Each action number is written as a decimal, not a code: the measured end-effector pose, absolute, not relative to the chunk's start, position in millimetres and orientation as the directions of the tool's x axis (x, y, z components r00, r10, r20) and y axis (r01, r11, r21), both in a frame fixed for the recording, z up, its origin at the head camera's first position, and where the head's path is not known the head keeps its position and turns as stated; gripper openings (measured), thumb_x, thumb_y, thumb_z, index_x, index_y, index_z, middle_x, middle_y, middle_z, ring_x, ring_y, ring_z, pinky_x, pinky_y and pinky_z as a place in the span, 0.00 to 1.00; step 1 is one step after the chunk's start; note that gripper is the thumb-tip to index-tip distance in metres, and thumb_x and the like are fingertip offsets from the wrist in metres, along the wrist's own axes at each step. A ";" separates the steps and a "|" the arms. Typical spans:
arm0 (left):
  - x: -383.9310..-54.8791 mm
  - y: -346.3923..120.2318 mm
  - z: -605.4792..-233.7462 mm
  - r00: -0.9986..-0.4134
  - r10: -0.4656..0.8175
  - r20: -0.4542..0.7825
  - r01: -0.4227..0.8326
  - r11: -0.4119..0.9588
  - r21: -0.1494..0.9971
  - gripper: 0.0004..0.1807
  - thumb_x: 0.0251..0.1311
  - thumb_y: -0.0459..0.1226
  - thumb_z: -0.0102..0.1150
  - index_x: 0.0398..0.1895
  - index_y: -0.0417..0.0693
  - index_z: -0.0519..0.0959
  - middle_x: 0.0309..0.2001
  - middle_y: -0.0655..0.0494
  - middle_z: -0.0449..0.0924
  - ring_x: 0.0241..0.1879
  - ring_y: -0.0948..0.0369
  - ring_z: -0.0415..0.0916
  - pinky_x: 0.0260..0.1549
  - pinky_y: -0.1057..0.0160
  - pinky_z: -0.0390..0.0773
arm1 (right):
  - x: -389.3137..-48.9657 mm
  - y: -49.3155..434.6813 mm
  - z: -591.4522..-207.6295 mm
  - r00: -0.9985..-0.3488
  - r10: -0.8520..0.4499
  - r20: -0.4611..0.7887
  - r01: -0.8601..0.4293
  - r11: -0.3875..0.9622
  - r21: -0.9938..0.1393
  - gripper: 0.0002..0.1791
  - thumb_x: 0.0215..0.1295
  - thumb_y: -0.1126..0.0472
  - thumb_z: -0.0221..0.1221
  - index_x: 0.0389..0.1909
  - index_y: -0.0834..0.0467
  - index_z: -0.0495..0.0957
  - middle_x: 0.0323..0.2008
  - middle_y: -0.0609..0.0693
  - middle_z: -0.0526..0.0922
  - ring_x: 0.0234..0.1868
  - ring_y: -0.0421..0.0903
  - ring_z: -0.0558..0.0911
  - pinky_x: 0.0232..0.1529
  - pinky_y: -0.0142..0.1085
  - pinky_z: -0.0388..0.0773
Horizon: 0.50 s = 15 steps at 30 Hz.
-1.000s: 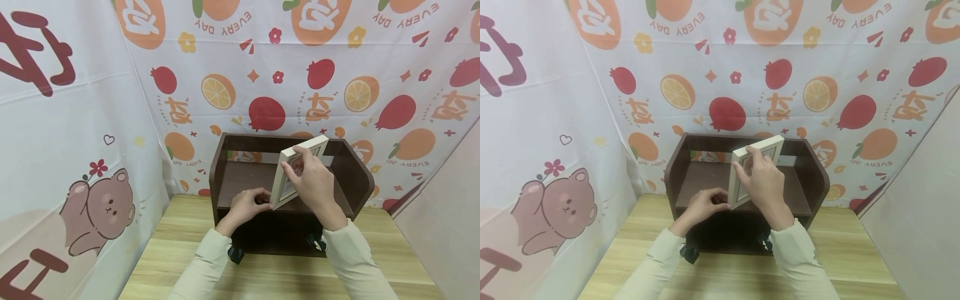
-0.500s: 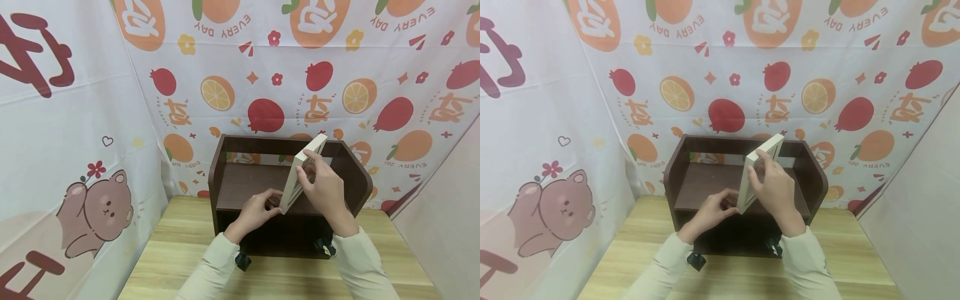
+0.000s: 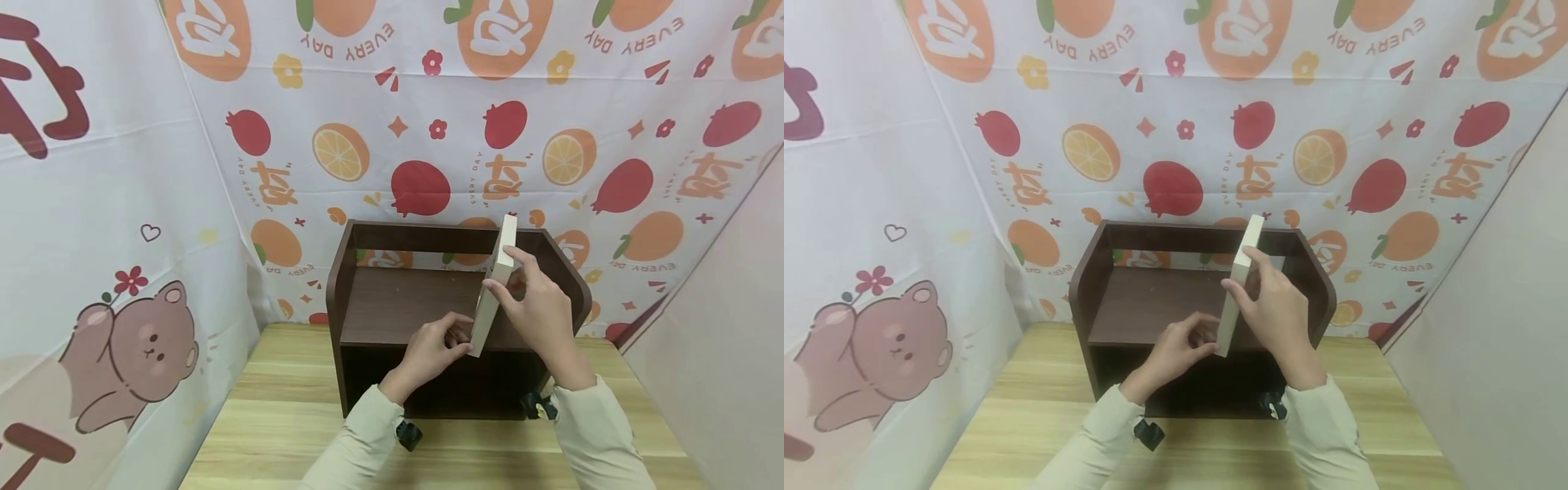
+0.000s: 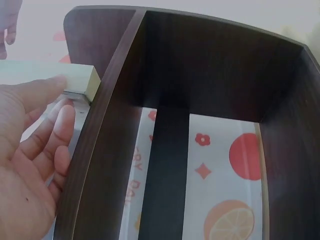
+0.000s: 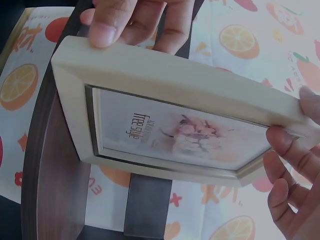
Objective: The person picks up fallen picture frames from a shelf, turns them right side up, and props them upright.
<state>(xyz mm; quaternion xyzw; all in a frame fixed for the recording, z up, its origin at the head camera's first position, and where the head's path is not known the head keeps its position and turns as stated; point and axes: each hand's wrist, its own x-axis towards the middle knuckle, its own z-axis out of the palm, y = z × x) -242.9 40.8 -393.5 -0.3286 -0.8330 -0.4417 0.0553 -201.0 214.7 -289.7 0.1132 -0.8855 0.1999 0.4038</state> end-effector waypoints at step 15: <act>-241.6 58.2 -392.9 -0.790 0.491 0.368 0.585 0.424 0.691 0.19 0.60 0.44 0.65 0.54 0.57 0.75 0.33 0.66 0.83 0.27 0.76 0.74 0.29 0.72 0.70 | -195.3 227.1 -283.6 -0.703 -0.013 0.711 -0.342 0.883 -0.322 0.29 0.61 0.57 0.65 0.64 0.53 0.69 0.23 0.50 0.76 0.17 0.39 0.66 0.18 0.32 0.60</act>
